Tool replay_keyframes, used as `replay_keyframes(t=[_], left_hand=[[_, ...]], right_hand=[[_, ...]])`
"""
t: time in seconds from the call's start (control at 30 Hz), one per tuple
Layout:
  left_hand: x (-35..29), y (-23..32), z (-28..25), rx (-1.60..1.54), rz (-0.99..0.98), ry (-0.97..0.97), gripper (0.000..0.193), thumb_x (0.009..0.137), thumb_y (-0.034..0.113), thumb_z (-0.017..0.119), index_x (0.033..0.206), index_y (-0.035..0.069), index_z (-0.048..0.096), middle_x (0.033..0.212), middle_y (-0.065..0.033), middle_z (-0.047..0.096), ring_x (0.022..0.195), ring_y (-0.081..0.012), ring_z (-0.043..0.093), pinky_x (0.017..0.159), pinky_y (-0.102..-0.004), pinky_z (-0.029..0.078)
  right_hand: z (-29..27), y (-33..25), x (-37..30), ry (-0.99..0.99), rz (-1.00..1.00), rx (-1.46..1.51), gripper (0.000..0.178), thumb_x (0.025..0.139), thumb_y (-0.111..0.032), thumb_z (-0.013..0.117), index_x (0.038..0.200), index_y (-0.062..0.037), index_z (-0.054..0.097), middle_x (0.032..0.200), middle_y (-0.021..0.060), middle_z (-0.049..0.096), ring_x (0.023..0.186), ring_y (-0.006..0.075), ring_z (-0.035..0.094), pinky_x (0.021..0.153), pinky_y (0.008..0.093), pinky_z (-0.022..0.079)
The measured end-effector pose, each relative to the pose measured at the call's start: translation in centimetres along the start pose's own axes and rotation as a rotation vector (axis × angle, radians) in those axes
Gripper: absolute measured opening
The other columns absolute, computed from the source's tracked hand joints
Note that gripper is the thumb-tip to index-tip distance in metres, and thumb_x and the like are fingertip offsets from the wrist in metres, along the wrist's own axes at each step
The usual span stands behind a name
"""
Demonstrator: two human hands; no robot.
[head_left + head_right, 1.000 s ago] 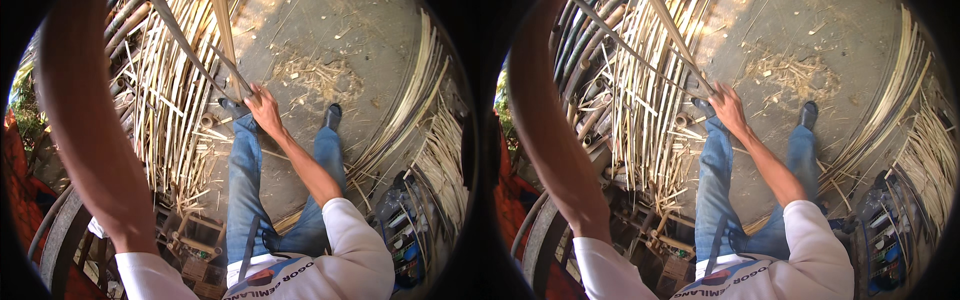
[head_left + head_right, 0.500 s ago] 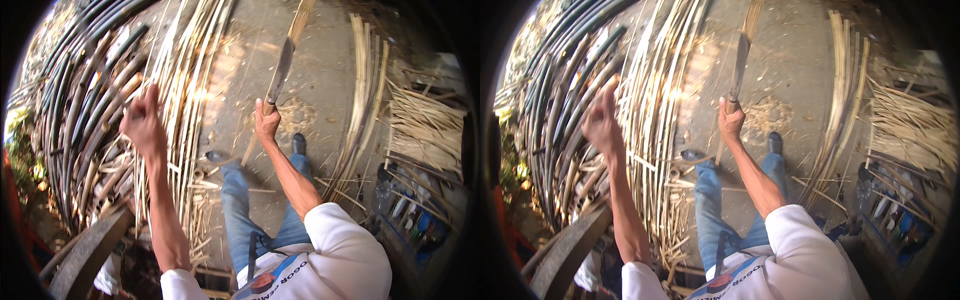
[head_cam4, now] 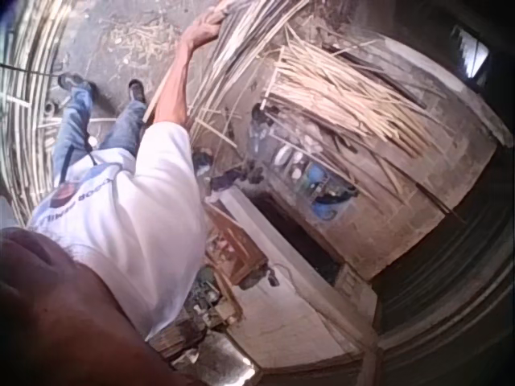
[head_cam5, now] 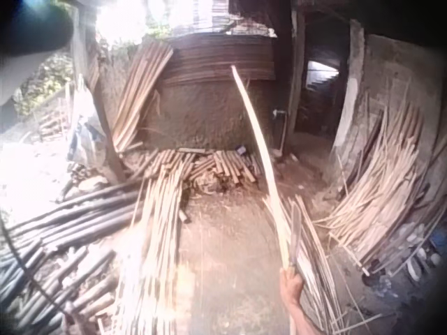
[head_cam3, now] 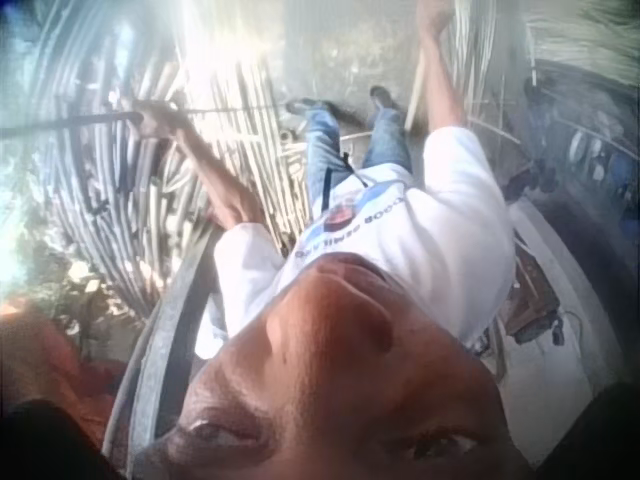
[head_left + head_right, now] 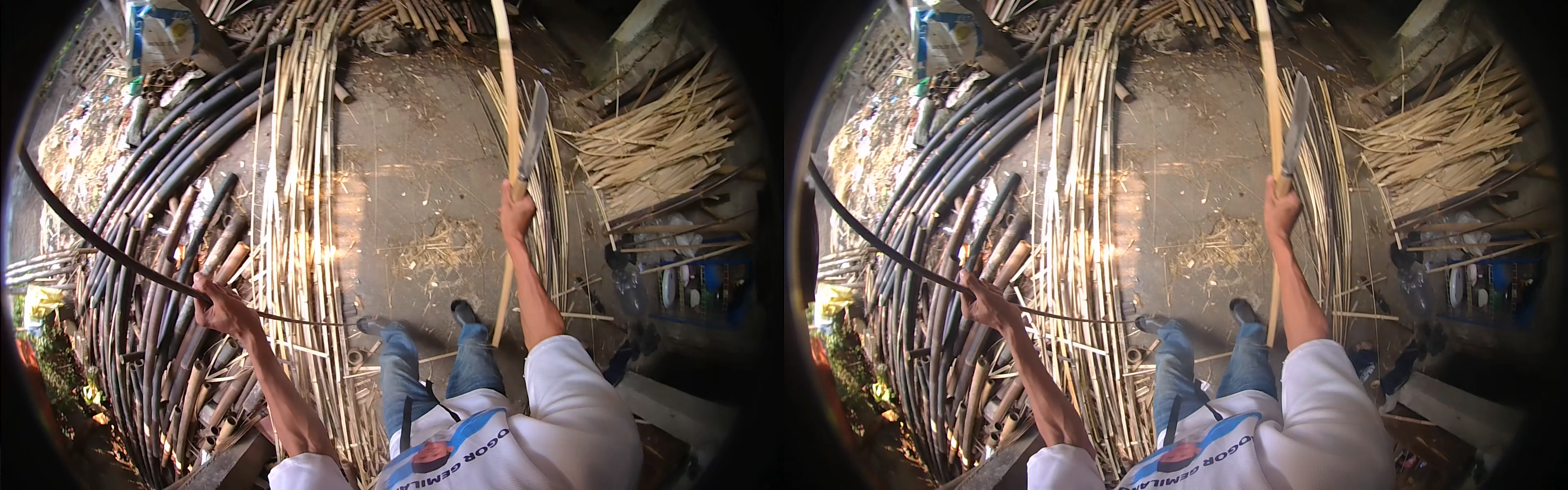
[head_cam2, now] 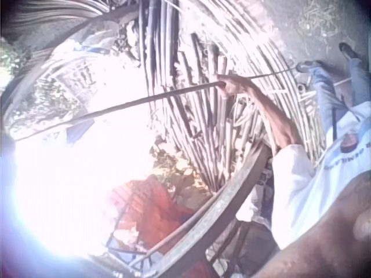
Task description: The person uses a machete to split long bamboo poles into thin strips. They repeatedly position the pole, strike it with the blade, and separate the resulting strips, stacking them on the floor.
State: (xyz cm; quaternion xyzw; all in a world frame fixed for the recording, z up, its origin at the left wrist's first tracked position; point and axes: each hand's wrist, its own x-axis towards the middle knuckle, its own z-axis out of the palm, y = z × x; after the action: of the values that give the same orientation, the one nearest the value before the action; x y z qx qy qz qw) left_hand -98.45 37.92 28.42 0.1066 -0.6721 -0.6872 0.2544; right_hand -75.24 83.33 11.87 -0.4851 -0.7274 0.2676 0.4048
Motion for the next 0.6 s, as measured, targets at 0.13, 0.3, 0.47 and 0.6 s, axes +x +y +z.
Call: replay_keyframes(t=[0.13,0.3,0.47,0.6], left_hand=[[0.5,3.9,-4.7,-0.003,0.043,0.046,0.034,0.097,0.029,0.062,0.072,0.008,0.054,0.063,0.0076,0.036,0.056,-0.0027,0.031,0.050,-0.0218,0.023],[2.7,3.2,-17.1,0.214,0.361,0.248,0.033,0.096,0.023,0.064,0.102,-0.009,0.068,0.077,-0.0044,0.062,0.064,-0.0122,0.050,0.055,-0.0266,0.040],[-7.9,11.7,-23.8,0.403,0.300,0.435,0.045,0.097,0.030,0.060,0.113,-0.013,0.064,0.093,-0.0172,0.070,0.075,-0.0191,0.059,0.069,-0.0311,0.048],[-12.8,13.3,-34.6,0.504,0.229,0.551,0.043,0.096,0.029,0.062,0.111,-0.012,0.066,0.080,-0.0095,0.067,0.065,-0.0153,0.052,0.059,-0.0303,0.043]], right_hand=[[-4.9,0.4,-2.1,0.035,-0.014,-0.021,0.046,0.089,-0.039,0.071,0.072,0.0029,0.059,0.055,0.0073,0.055,0.045,0.0193,0.060,0.042,0.0335,0.047],[-8.3,-0.7,-4.7,-0.018,0.034,0.030,0.045,0.089,-0.037,0.070,0.075,0.0049,0.062,0.060,0.0146,0.058,0.052,0.0274,0.062,0.049,0.0391,0.046],[-10.1,-2.5,-3.6,-0.046,0.012,0.096,0.038,0.088,-0.032,0.069,0.079,0.0050,0.066,0.068,0.0232,0.063,0.066,0.0397,0.065,0.057,0.0444,0.045],[-7.1,-10.5,2.4,-0.102,-0.064,0.136,0.042,0.087,-0.036,0.069,0.076,0.0050,0.065,0.064,0.0228,0.062,0.064,0.0405,0.065,0.056,0.0476,0.046]])
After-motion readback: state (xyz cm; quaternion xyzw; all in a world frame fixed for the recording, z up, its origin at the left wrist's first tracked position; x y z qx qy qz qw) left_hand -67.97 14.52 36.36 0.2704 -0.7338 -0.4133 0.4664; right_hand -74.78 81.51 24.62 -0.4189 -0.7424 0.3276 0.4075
